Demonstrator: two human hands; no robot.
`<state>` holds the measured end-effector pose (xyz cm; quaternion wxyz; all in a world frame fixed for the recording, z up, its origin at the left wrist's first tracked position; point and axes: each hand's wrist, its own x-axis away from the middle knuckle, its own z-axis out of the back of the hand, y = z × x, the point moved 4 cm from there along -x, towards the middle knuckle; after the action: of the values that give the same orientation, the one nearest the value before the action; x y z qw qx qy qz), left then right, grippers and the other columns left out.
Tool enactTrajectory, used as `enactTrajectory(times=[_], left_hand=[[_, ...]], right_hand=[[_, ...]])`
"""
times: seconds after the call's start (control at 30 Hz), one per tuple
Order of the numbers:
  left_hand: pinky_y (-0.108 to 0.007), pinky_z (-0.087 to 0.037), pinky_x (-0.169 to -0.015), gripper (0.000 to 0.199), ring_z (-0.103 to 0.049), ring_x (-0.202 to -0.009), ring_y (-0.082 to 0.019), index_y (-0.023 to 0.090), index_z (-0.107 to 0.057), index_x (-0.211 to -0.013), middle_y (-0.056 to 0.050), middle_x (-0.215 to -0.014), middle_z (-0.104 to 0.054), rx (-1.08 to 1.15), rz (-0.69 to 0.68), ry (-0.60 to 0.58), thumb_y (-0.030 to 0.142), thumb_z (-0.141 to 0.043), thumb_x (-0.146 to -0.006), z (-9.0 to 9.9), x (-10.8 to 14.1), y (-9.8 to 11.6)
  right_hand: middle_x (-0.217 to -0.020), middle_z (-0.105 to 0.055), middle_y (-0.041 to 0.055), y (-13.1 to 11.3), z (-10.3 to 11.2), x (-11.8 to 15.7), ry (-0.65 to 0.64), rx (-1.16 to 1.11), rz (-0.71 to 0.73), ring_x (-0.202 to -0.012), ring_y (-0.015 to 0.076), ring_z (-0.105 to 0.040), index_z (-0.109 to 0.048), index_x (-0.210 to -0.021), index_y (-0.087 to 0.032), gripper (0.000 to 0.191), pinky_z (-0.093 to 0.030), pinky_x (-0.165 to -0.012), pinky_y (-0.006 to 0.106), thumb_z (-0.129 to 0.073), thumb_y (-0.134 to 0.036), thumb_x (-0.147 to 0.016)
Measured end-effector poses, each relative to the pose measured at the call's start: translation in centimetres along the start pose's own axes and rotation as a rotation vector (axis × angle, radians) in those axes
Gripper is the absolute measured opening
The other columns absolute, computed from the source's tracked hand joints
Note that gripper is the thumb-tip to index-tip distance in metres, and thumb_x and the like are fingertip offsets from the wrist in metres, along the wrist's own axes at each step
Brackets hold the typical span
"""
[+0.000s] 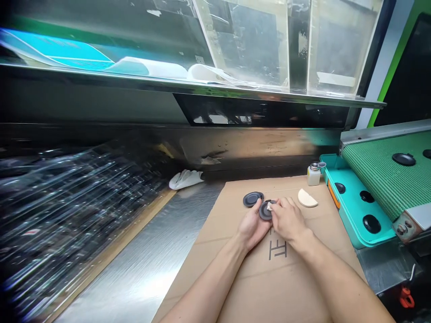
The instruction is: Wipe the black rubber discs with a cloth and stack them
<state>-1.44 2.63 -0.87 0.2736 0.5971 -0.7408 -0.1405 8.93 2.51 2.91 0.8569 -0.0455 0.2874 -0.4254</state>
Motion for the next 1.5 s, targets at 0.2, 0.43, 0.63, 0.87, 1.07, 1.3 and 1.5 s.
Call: enactTrajectory(times=[0.2, 0.43, 0.63, 0.87, 1.07, 1.3, 1.5], left_hand=[[-0.036, -0.054, -0.097, 0.036, -0.069, -0.100, -0.021, 0.014, -0.067, -0.084, -0.010, -0.092, -0.073, 0.055, 0.007, -0.010, 0.035, -0.042, -0.101, -0.2, -0.1, -0.5], [-0.044, -0.054, -0.098, 0.049, -0.069, -0.106, -0.027, 0.011, -0.068, -0.104, -0.016, -0.105, -0.072, 0.081, 0.065, -0.011, 0.048, -0.037, -0.100, -0.5, 0.6, 0.0], [-0.039, -0.052, -0.101, 0.042, -0.069, -0.105, -0.024, 0.015, -0.067, -0.086, -0.011, -0.101, -0.073, 0.145, 0.066, -0.063, 0.042, -0.040, -0.101, -1.0, 0.4, -0.8], [-0.047, -0.052, -0.101, 0.038, -0.068, -0.109, -0.028, 0.010, -0.068, -0.096, -0.019, -0.107, -0.072, 0.092, 0.076, -0.010, 0.035, -0.040, -0.101, 0.0, 0.3, 0.3], [-0.047, -0.052, -0.102, 0.038, -0.067, -0.112, -0.027, 0.010, -0.066, -0.107, -0.018, -0.113, -0.071, 0.123, 0.031, 0.014, 0.035, -0.037, -0.102, 0.1, 0.0, 0.2], [-0.038, -0.051, -0.103, 0.039, -0.067, -0.110, -0.023, 0.010, -0.068, -0.108, -0.014, -0.109, -0.072, 0.173, 0.033, -0.049, 0.032, -0.036, -0.103, -0.2, -0.1, -0.3], [-0.037, -0.052, -0.101, 0.039, -0.067, -0.110, -0.022, 0.011, -0.068, -0.106, -0.013, -0.112, -0.072, 0.145, 0.032, -0.059, 0.033, -0.036, -0.103, -0.4, -0.2, -0.4]], right_hand=[[-0.096, -0.064, 0.0079, -0.4, -0.3, -0.4, 0.094, -0.118, -0.002, -0.094, 0.0217, -0.055, -0.068, -0.106, -0.021, 0.023, -0.046, -0.085, 0.033, -0.047, -0.021, -0.097], [-0.095, -0.066, 0.0039, -1.7, -0.3, -0.1, -0.093, -0.235, 0.142, -0.091, 0.0192, -0.060, -0.072, -0.097, -0.024, 0.016, -0.047, -0.083, 0.031, -0.059, -0.018, -0.089], [-0.097, -0.064, 0.0096, -1.1, 0.0, -0.7, 0.101, -0.008, -0.042, -0.095, 0.0232, -0.054, -0.070, -0.103, -0.021, 0.026, -0.046, -0.081, 0.033, -0.044, -0.022, -0.099], [-0.093, -0.063, 0.0040, -0.5, -0.2, -0.3, -0.131, -0.086, 0.091, -0.089, 0.0173, -0.057, -0.071, -0.095, -0.022, 0.015, -0.045, -0.081, 0.027, -0.057, -0.018, -0.092], [-0.095, -0.063, 0.0074, 0.6, 0.1, -0.4, -0.050, 0.058, -0.035, -0.092, 0.0196, -0.057, -0.069, -0.098, -0.018, 0.019, -0.045, -0.081, 0.029, -0.050, -0.018, -0.095], [-0.098, -0.065, 0.0094, 0.6, -0.6, -0.8, 0.095, 0.085, -0.116, -0.095, 0.0220, -0.058, -0.068, -0.107, -0.018, 0.026, -0.045, -0.084, 0.032, -0.044, -0.023, -0.098], [-0.104, -0.069, 0.0094, 1.2, -0.3, -2.0, 0.072, -0.034, -0.245, -0.099, 0.0206, -0.062, -0.071, -0.109, -0.017, 0.027, -0.044, -0.089, 0.030, -0.047, -0.020, -0.095]])
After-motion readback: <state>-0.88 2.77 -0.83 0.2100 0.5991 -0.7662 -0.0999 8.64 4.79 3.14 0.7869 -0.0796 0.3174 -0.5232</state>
